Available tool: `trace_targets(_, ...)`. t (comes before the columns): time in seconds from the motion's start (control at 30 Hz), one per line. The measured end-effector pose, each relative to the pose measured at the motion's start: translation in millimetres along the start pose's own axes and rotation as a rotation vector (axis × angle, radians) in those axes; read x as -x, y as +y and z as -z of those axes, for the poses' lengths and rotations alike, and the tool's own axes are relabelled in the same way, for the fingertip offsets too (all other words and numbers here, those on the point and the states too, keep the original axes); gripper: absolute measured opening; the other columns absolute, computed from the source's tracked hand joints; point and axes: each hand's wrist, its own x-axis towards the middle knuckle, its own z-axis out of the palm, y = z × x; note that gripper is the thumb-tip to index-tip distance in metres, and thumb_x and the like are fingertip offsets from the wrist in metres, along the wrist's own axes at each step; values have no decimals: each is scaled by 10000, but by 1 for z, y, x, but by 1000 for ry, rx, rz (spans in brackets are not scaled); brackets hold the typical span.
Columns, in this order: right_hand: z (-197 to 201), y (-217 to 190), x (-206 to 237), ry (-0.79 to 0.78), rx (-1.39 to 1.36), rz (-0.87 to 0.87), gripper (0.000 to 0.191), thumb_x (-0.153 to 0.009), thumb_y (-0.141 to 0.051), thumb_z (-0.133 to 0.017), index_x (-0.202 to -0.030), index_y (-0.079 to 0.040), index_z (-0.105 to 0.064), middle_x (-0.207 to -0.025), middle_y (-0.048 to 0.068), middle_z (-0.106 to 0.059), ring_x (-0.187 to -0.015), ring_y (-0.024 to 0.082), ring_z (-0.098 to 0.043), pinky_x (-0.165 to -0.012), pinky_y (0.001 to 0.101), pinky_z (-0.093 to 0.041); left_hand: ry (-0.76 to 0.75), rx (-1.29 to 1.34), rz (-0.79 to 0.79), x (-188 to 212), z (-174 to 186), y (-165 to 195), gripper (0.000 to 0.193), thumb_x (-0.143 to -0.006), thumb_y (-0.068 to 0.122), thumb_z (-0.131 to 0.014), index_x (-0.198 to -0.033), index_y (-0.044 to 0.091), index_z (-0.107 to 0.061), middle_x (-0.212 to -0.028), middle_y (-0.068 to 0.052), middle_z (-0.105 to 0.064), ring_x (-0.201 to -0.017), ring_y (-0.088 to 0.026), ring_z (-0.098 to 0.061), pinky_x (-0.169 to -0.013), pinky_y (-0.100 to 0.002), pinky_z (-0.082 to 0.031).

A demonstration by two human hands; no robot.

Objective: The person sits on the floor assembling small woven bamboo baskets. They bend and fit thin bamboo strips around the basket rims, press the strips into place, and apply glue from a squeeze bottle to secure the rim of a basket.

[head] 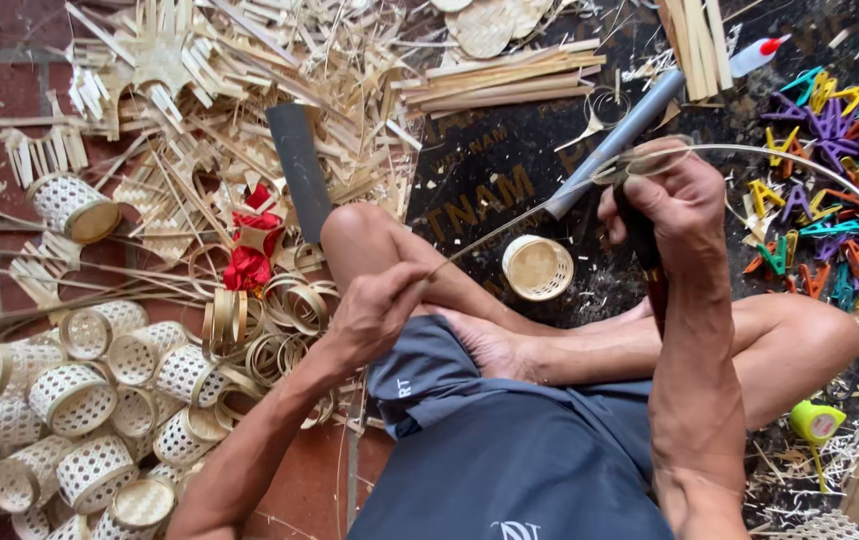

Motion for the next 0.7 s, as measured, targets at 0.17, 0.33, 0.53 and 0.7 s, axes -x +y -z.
trace_targets(0.17,-43,7,5,-105,-38,-49,238,-1019,-27,-606,-1240,4,-520,-857,168,-695,-641,173,-659,-559,284,-553,-119,142,84,-23,-11,10,287,-1015,155,-594,-1270,32,-640,-877,-160,-749,-739,-257,-741,-673,-352,-581)
trace_targets(0.33,-83,39,10,-291,-237,-207,237,-1023,-55,-613,-1242,24,-568,-802,121,-668,-629,152,-647,-542,272,-535,92,-137,-185,-60,-37,12,189,-1032,169,-629,-1182,62,-673,-844,-149,-735,-713,-292,-718,-619,-396,-543)
trace_targets(0.53,-38,33,-11,-353,-74,-82,189,-1072,-80,-609,-954,60,-655,-788,164,-699,-568,193,-659,-505,288,-530,80,-180,-117,-31,-28,6,173,-1015,141,-630,-1154,53,-686,-780,-151,-720,-647,-296,-718,-573,-408,-540)
trace_targets(0.7,-17,17,-8,-75,-90,-40,225,-1056,-43,-612,-1267,13,-554,-862,185,-694,-598,198,-628,-539,286,-525,196,-157,-147,12,-13,10,185,-1018,118,-637,-1172,22,-673,-919,-168,-750,-784,-301,-754,-671,-370,-586)
